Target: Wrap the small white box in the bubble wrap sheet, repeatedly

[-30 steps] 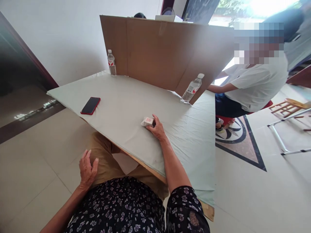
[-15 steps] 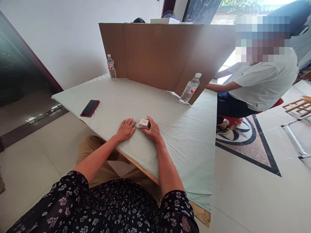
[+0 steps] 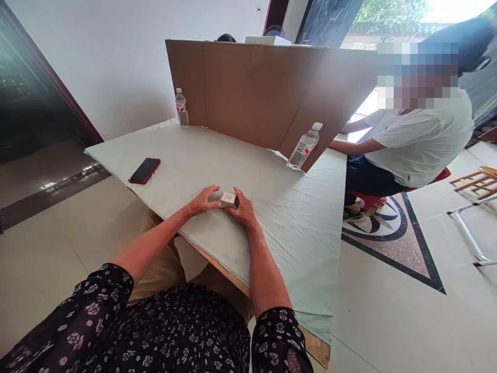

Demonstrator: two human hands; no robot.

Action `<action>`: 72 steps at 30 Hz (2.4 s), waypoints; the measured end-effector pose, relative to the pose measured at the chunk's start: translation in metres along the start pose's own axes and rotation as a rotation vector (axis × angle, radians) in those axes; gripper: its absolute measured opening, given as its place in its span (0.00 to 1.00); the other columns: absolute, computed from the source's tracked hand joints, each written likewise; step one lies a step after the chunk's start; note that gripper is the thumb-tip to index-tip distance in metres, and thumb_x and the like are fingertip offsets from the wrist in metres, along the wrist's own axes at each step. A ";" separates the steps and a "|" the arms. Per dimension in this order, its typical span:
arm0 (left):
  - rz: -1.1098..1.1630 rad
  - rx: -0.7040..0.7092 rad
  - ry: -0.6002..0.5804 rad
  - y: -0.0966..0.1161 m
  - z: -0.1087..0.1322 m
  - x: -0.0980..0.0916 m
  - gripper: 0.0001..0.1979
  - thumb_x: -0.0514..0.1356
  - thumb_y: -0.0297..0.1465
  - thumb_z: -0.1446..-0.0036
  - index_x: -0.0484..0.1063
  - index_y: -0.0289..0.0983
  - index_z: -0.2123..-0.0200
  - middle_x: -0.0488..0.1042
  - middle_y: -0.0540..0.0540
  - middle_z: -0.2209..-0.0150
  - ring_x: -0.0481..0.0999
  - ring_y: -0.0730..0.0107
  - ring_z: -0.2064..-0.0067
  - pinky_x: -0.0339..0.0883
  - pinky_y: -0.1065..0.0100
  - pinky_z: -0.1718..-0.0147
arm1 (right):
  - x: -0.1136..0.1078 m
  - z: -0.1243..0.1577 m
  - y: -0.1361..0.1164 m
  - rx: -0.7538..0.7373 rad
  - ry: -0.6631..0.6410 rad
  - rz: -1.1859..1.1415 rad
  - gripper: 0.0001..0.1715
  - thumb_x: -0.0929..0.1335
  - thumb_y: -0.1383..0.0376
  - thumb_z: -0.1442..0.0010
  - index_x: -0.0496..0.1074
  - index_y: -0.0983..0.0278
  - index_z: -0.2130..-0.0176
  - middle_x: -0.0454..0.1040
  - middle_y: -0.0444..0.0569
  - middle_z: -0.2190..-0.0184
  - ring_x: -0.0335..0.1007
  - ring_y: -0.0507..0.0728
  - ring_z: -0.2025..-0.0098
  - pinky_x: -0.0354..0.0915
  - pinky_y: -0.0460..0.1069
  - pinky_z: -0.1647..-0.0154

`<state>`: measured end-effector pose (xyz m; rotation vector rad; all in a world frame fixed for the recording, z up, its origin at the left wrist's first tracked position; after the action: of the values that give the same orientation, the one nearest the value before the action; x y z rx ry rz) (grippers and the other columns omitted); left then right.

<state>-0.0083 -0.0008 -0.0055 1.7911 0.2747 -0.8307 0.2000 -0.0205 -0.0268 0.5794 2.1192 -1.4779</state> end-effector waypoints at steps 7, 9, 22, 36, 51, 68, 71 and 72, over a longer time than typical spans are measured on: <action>-0.045 0.063 -0.011 0.011 -0.008 0.025 0.40 0.62 0.29 0.55 0.62 0.29 0.36 0.67 0.32 0.37 0.66 0.45 0.36 0.56 0.51 0.34 | -0.012 0.013 -0.008 0.037 -0.027 -0.207 0.51 0.73 0.54 0.53 0.59 0.61 0.33 0.70 0.56 0.38 0.66 0.66 0.37 0.60 0.61 0.35; -0.052 0.080 0.002 0.009 -0.007 0.027 0.39 0.61 0.29 0.54 0.63 0.30 0.36 0.67 0.33 0.36 0.67 0.46 0.36 0.57 0.51 0.35 | -0.018 0.018 -0.011 0.058 0.007 -0.275 0.43 0.70 0.52 0.47 0.63 0.60 0.35 0.70 0.55 0.38 0.66 0.64 0.36 0.62 0.59 0.37; -0.042 0.136 0.034 0.009 -0.003 0.029 0.35 0.60 0.27 0.54 0.67 0.35 0.40 0.74 0.37 0.42 0.73 0.52 0.42 0.62 0.52 0.39 | -0.035 -0.017 -0.035 -0.086 -0.029 0.166 0.07 0.71 0.62 0.45 0.80 0.58 0.65 0.82 0.50 0.56 0.75 0.63 0.49 0.63 0.61 0.42; 0.380 -0.070 -0.004 0.024 -0.002 0.019 0.35 0.62 0.39 0.46 0.63 0.32 0.37 0.71 0.35 0.42 0.71 0.53 0.41 0.63 0.54 0.40 | -0.040 -0.039 -0.032 -0.151 -0.028 0.321 0.09 0.62 0.65 0.37 0.71 0.60 0.65 0.81 0.53 0.55 0.76 0.60 0.52 0.64 0.56 0.50; 0.954 -0.160 -0.031 0.032 -0.026 0.032 0.28 0.61 0.39 0.44 0.68 0.34 0.43 0.78 0.41 0.55 0.78 0.65 0.58 0.72 0.68 0.61 | -0.083 -0.115 -0.038 0.034 0.105 0.295 0.10 0.63 0.62 0.38 0.71 0.60 0.68 0.80 0.54 0.59 0.72 0.61 0.57 0.64 0.56 0.52; 0.962 -0.419 0.262 0.030 -0.031 0.039 0.05 0.60 0.33 0.46 0.69 0.36 0.70 0.68 0.54 0.77 0.66 0.76 0.77 0.63 0.73 0.77 | -0.030 0.003 -0.071 0.300 0.196 0.437 0.33 0.69 0.40 0.46 0.68 0.62 0.54 0.77 0.55 0.59 0.73 0.59 0.67 0.61 0.51 0.67; 0.944 -0.411 0.306 0.028 -0.031 0.037 0.05 0.59 0.32 0.47 0.69 0.36 0.71 0.69 0.53 0.76 0.67 0.77 0.75 0.64 0.74 0.75 | -0.026 0.001 -0.069 0.311 0.090 0.496 0.19 0.69 0.48 0.44 0.71 0.60 0.62 0.78 0.52 0.67 0.73 0.60 0.67 0.59 0.51 0.68; 0.940 -0.407 0.305 0.028 -0.031 0.037 0.05 0.59 0.32 0.47 0.69 0.36 0.71 0.70 0.53 0.76 0.67 0.76 0.74 0.64 0.74 0.75 | -0.026 0.000 -0.067 0.314 0.077 0.492 0.13 0.68 0.52 0.42 0.71 0.59 0.66 0.78 0.51 0.69 0.73 0.60 0.68 0.58 0.51 0.68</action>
<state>0.0463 0.0091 -0.0040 1.4109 -0.2002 0.1618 0.1815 -0.0439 0.0384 1.1914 1.6345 -1.5129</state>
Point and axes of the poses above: each hand's wrist, its own z-axis away from the middle knuckle, its own x-axis out of the palm, y = z × x, the point moved 1 cm from there along -z, towards the middle knuckle
